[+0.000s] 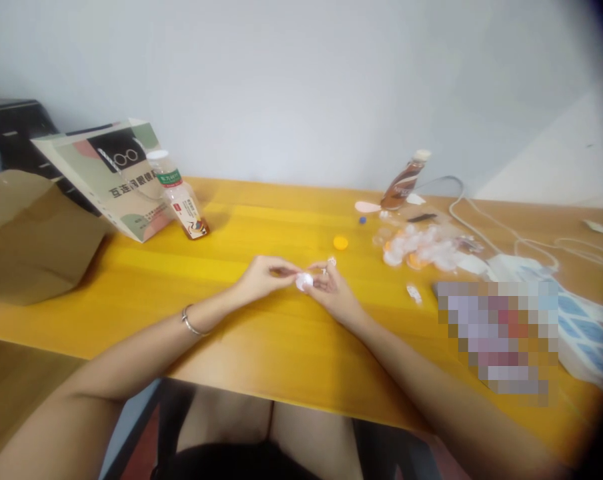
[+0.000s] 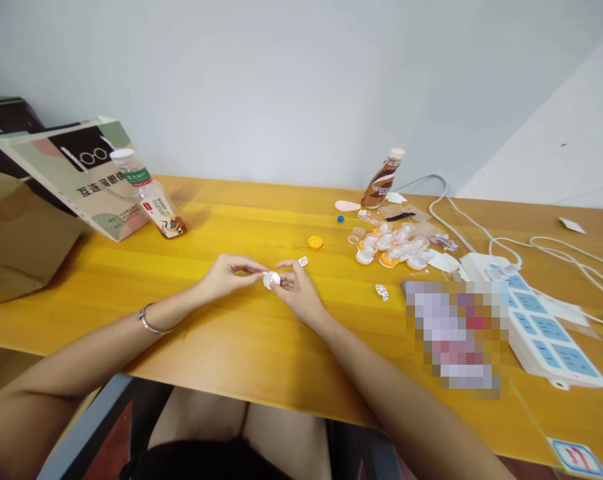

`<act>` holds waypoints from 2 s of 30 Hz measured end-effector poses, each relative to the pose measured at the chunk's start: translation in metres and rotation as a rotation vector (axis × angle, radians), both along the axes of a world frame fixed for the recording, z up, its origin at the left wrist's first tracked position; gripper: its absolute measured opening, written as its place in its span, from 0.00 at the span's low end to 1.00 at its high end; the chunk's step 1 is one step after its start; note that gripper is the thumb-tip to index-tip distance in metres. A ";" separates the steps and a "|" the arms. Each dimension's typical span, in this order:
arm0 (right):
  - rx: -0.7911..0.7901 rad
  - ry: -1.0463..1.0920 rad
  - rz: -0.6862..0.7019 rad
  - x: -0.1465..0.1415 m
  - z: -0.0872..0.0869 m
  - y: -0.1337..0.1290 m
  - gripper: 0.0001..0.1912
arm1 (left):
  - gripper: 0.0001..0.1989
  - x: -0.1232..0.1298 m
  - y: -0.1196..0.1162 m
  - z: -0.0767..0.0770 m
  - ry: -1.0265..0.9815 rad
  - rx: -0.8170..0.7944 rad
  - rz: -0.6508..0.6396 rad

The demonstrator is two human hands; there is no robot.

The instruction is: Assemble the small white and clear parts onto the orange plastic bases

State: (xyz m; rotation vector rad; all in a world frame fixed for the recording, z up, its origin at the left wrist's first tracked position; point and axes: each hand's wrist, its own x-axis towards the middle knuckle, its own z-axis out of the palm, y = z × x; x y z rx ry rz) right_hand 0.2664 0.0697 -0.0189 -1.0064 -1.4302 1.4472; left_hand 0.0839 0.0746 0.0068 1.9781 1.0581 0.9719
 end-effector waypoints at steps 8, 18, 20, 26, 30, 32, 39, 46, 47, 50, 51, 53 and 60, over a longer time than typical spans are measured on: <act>0.003 -0.026 -0.033 -0.003 0.003 -0.004 0.17 | 0.10 0.004 -0.003 -0.001 0.075 0.100 0.037; 0.042 -0.009 -0.023 -0.003 -0.002 -0.002 0.14 | 0.09 0.007 -0.003 -0.002 0.247 0.259 0.020; 0.050 -0.015 -0.019 -0.003 -0.003 -0.002 0.14 | 0.09 0.007 -0.004 -0.001 0.334 0.272 0.044; 0.057 -0.028 -0.027 -0.005 -0.001 -0.004 0.13 | 0.07 0.008 -0.004 0.002 0.377 0.244 0.091; 0.059 -0.044 -0.024 -0.005 -0.002 -0.005 0.13 | 0.07 0.008 -0.004 0.001 0.341 0.251 0.073; 0.066 -0.042 -0.014 -0.005 -0.003 -0.004 0.13 | 0.07 0.008 -0.003 0.000 0.314 0.265 0.064; 0.083 -0.044 -0.003 -0.005 -0.004 -0.004 0.13 | 0.04 0.009 -0.001 -0.001 0.185 0.197 0.054; 0.065 -0.019 -0.002 -0.005 0.000 -0.006 0.12 | 0.04 0.010 0.000 -0.003 0.119 0.118 0.090; 0.053 -0.017 -0.002 -0.005 0.001 -0.006 0.12 | 0.04 0.009 0.001 -0.005 0.103 0.089 0.085; 0.013 -0.008 0.002 -0.004 0.005 -0.006 0.12 | 0.05 0.007 0.003 -0.007 0.065 0.014 0.089; 0.005 0.000 0.003 -0.004 0.006 -0.006 0.12 | 0.05 0.006 0.004 -0.008 0.057 0.005 0.094; -0.003 0.014 0.007 -0.003 0.006 -0.005 0.13 | 0.06 0.005 0.005 -0.008 0.042 -0.003 0.097; -0.034 0.016 0.012 0.002 0.002 -0.002 0.17 | 0.11 -0.001 0.022 -0.013 -0.074 -0.051 0.178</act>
